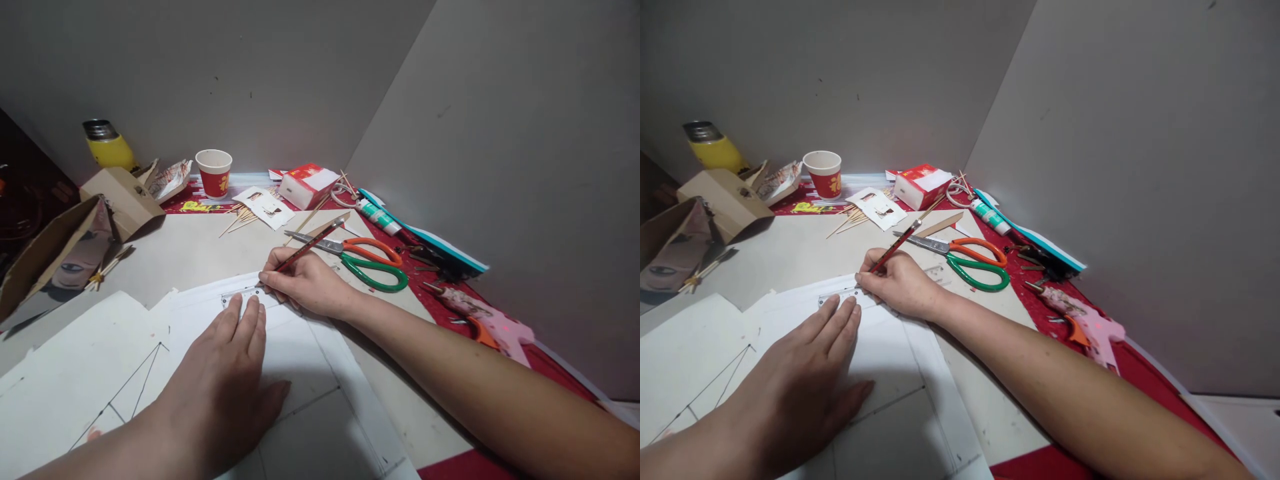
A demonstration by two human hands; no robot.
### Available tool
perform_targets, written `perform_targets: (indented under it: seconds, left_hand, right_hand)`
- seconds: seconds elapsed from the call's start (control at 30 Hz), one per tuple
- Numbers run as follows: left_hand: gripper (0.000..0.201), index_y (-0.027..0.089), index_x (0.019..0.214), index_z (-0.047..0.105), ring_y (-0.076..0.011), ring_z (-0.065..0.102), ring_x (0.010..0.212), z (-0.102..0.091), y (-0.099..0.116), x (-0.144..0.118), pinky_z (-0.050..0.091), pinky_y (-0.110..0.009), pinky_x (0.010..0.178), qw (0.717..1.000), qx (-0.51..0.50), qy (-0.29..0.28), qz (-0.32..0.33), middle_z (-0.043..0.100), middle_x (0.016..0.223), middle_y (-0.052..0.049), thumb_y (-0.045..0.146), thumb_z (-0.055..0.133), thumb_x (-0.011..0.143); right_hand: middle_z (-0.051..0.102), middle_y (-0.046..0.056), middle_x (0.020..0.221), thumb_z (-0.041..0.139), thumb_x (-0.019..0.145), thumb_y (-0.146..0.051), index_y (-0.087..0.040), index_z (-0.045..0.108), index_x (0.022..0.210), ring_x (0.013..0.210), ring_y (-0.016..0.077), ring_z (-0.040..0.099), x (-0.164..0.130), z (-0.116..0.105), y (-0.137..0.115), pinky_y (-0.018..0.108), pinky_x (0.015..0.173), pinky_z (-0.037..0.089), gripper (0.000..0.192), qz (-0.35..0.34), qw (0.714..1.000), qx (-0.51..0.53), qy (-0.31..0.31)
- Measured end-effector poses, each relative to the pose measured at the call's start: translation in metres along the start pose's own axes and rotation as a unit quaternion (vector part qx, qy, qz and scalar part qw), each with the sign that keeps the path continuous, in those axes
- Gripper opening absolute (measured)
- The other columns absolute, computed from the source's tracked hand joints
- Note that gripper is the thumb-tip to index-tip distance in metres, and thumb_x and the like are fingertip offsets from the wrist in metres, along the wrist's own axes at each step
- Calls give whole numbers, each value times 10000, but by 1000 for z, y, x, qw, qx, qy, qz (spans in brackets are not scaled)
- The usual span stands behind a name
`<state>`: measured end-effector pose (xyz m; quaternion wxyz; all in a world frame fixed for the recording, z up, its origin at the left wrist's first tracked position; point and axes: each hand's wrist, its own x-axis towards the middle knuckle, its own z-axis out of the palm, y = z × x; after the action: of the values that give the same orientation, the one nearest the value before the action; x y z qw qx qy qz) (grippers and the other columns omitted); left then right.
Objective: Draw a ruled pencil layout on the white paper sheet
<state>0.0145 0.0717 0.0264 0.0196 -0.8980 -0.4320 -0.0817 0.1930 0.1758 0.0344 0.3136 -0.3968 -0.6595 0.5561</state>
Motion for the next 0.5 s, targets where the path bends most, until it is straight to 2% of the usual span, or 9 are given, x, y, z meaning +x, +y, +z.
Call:
perform_targets:
  seconds: [0.27,0.4,0.5]
  left_hand:
    - [706,-81,1374,570,-506,488,1340,0,0,0,560,-575,1000,1000,-5,0,1,537,1442,-297,369,582,830]
    - [697,-85,1363,578,-511,496,1331,0,0,-1,567,-578,988,1000,-1,7,4,547,1430,-302,374,573,838]
    - [688,-81,1348,592,-510,508,1323,-1,-1,0,569,-576,986,1000,-2,8,5,563,1416,-305,375,580,833]
  right_hand:
    - [575,-51,581,682,819,-271,-196,552,742,478,83,464,-1,0,0,210,450,365,169,-3,1000,6,6]
    - [563,-57,551,693,811,-246,-195,551,727,451,76,449,1,0,3,197,421,350,173,0,1000,13,3]
    - [571,-51,565,698,829,-305,-197,547,729,431,70,437,1,0,3,196,392,345,211,-7,999,28,15]
